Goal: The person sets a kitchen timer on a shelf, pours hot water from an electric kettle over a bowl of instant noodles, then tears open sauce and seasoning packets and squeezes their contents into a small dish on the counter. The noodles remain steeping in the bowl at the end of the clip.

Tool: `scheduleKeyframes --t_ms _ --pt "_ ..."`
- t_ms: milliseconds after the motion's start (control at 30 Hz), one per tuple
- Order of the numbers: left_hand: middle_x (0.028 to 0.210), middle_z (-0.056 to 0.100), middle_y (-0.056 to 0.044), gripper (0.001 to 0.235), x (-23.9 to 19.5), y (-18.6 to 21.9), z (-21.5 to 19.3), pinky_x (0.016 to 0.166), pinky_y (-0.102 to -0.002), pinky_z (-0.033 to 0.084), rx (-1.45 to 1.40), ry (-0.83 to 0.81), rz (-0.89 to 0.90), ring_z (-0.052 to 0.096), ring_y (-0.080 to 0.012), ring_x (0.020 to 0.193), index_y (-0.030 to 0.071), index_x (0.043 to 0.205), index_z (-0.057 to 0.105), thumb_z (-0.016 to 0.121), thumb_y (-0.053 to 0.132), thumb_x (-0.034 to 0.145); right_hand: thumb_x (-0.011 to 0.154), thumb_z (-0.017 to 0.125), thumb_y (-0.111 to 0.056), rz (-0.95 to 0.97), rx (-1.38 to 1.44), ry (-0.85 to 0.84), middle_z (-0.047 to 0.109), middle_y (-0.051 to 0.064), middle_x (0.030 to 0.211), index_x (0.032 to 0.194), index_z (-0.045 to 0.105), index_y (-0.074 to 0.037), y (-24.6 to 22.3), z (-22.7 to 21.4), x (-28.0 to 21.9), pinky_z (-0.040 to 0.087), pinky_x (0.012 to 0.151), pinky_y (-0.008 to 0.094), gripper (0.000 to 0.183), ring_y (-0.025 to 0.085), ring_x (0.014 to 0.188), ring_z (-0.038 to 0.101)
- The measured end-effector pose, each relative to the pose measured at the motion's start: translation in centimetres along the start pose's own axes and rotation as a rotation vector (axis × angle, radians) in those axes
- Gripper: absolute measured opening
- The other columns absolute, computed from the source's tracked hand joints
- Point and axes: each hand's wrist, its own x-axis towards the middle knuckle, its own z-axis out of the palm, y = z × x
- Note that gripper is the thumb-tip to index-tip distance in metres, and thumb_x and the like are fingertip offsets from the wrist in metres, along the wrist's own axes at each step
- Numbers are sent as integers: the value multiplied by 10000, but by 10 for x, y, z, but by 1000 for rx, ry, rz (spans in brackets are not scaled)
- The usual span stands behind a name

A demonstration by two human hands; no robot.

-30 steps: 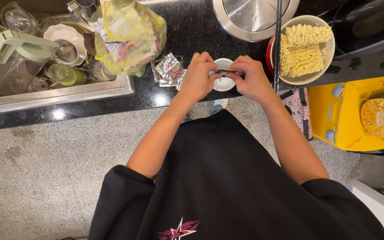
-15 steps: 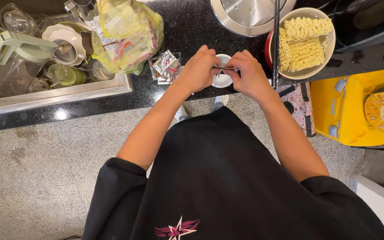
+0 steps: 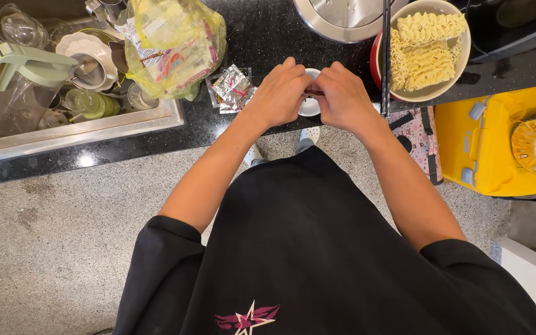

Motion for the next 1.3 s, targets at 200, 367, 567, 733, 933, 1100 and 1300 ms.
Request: scheduleKeyframes --t_ms 200,367,567,733,933,1100,1300 --pt "924 638 -109 136 -1 -2 3 821 -425 469 46 -26 13 553 -325 967 39 879 705 749 19 751 761 755 21 -15 -50 20 611 82 872 898 675 -23 3 5 -1 487 741 423 165 311 860 560" --pt "900 634 -105 61 -3 -5 3 823 -422 471 43 1 0 556 -320 962 38 827 705 764 42 813 772 762 16 1 -58 26 617 68 840 871 715 -34 2 2 0 480 717 410 120 301 849 561" --pt "880 645 -112 170 -4 -6 -8 838 -429 484 -116 -3 -65 558 -324 931 44 981 778 793 78 815 820 750 34 37 59 27 646 66 868 927 762 -49 5 -6 -1 496 743 405 136 296 883 580" --pt "880 657 -103 150 -5 -7 -14 837 -421 486 -255 -1 -169 560 -315 928 24 977 776 774 45 829 828 745 50 62 123 22 650 80 857 958 746 -11 0 -14 3 489 758 412 144 301 879 573" --pt "919 658 -111 152 -6 -12 -14 853 -431 473 -328 -17 -205 564 -322 943 -4 996 761 744 14 846 817 744 71 67 173 12 660 96 861 972 744 8 4 -14 3 473 759 421 167 309 875 567" --pt "937 668 -106 161 -5 -10 -17 861 -428 471 -325 -17 -203 569 -322 961 -5 1000 756 749 24 842 808 752 72 72 185 3 662 106 862 971 742 12 7 -13 2 469 749 427 174 317 873 569" --pt "932 669 -89 172 -6 2 -23 869 -412 490 -294 -50 -216 567 -307 964 25 1033 754 732 17 862 835 722 94 106 158 -3 667 122 887 979 708 21 3 -11 0 484 750 431 161 331 881 589"
